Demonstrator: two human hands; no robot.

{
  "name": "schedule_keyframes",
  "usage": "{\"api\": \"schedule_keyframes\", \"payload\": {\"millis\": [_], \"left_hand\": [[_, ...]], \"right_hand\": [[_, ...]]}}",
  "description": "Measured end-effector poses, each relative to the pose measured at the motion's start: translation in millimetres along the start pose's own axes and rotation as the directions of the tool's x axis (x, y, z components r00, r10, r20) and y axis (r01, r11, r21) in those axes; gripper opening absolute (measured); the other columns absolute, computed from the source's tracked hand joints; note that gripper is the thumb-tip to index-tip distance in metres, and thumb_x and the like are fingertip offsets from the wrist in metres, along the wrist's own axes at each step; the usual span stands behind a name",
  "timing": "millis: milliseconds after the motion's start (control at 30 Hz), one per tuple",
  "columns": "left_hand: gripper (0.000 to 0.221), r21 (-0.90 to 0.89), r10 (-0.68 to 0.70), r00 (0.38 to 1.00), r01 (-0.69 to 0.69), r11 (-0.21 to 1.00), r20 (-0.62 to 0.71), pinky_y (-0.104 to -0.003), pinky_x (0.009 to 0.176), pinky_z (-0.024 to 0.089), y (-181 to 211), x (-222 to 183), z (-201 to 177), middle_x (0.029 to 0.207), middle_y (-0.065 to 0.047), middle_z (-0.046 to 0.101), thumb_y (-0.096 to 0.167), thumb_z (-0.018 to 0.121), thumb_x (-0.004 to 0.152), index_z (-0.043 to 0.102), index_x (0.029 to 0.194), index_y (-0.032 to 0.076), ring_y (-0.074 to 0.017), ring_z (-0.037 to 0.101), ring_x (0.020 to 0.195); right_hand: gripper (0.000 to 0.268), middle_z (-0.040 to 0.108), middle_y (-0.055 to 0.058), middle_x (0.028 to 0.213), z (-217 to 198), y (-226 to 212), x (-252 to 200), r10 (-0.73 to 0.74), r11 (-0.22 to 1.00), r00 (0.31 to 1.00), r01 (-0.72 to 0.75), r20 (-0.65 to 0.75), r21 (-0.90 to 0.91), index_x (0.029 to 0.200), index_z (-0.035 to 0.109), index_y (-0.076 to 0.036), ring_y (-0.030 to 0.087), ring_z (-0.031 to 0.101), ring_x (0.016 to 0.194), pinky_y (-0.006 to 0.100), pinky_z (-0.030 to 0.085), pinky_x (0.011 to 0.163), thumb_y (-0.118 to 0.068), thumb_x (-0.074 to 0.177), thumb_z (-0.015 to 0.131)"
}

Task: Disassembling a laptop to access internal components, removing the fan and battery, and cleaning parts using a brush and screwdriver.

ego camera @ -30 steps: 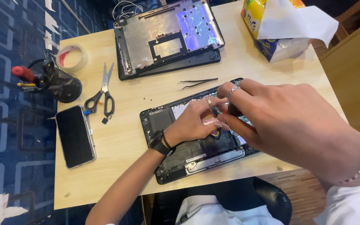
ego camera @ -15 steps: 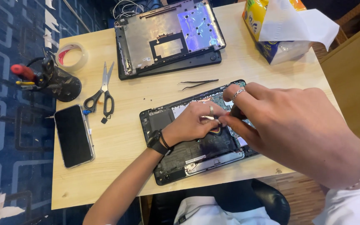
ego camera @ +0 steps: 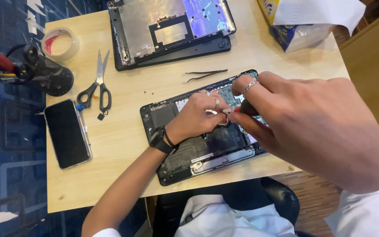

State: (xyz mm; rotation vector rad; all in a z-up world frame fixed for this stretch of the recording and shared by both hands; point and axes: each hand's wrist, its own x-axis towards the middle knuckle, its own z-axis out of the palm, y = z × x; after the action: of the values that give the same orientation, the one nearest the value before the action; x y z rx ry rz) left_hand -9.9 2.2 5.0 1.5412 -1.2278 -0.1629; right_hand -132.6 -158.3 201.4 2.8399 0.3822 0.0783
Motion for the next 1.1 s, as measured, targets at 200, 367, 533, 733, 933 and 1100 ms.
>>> {"api": "schedule_keyframes", "payload": {"millis": [200,367,533,733,933,1100], "left_hand": [[0.02,0.093,-0.093,0.995,0.096,0.991,-0.033,-0.028,0.067,0.041,16,5,-10,0.076,0.005,0.064,0.002,0.072,0.072,0.066,0.084,0.018,-0.0121,0.058,0.072],[0.046,-0.028,-0.078,0.997,0.079,0.997,0.012,-0.023,0.065,0.057,22,7,-20,0.09,-0.006,0.067,-0.007,0.051,0.076,0.071,0.113,0.011,-0.0142,0.065,0.08],[0.046,0.026,-0.103,0.988,0.101,0.995,0.112,-0.033,0.079,0.053,9,3,-20,0.106,-0.003,0.074,0.0,0.067,0.081,0.072,0.123,0.02,-0.0187,0.067,0.091],[0.005,0.028,-0.157,0.988,0.157,0.987,-0.001,-0.022,0.064,0.061,15,10,-30,0.085,-0.008,0.08,0.01,0.077,0.09,0.08,0.09,0.006,-0.0104,0.073,0.057],[0.007,0.716,0.032,0.997,0.024,0.698,-0.065,-0.039,0.09,0.04,-5,-6,-107,0.088,0.007,0.079,0.029,0.077,0.098,0.08,0.094,0.023,-0.0077,0.066,0.075],[0.029,0.836,-0.271,0.946,0.289,0.467,-0.176,-0.04,0.071,0.05,7,-29,-157,0.063,0.004,0.06,0.029,0.066,0.104,0.065,0.078,0.016,-0.0131,0.058,0.059]], "right_hand": [[0.038,0.058,-0.007,0.069,5,1,-2,0.004,0.999,0.999,-0.006,-0.039,-0.039,0.108,0.056,-0.023,0.023,0.064,0.041,0.036,0.036,0.034,-0.06,0.111,0.049],[0.039,0.066,-0.009,0.081,1,13,-5,0.042,0.999,0.999,-0.042,-0.022,-0.009,0.117,0.055,-0.025,0.027,0.07,0.05,0.041,0.037,0.035,-0.063,0.108,0.047],[0.035,0.075,-0.004,0.099,10,33,-15,0.018,0.982,0.931,0.052,-0.366,0.18,0.115,0.069,-0.012,0.017,0.069,0.075,0.035,0.046,0.058,-0.045,0.115,0.082],[0.025,0.065,0.009,0.083,2,42,-17,0.184,0.852,0.957,-0.041,-0.224,0.522,0.115,0.068,-0.001,0.022,0.051,0.063,0.035,0.046,0.064,-0.02,0.106,0.081],[0.039,0.054,0.019,0.133,96,95,-33,0.477,0.549,0.869,-0.178,-0.132,0.817,0.145,0.047,0.001,0.027,0.056,0.109,0.034,0.045,0.084,-0.027,0.123,0.064],[0.046,0.045,0.031,0.135,136,129,-41,0.39,0.66,0.881,-0.065,-0.267,0.749,0.15,0.045,0.019,0.038,0.049,0.117,0.044,0.04,0.102,-0.022,0.134,0.057]]}}
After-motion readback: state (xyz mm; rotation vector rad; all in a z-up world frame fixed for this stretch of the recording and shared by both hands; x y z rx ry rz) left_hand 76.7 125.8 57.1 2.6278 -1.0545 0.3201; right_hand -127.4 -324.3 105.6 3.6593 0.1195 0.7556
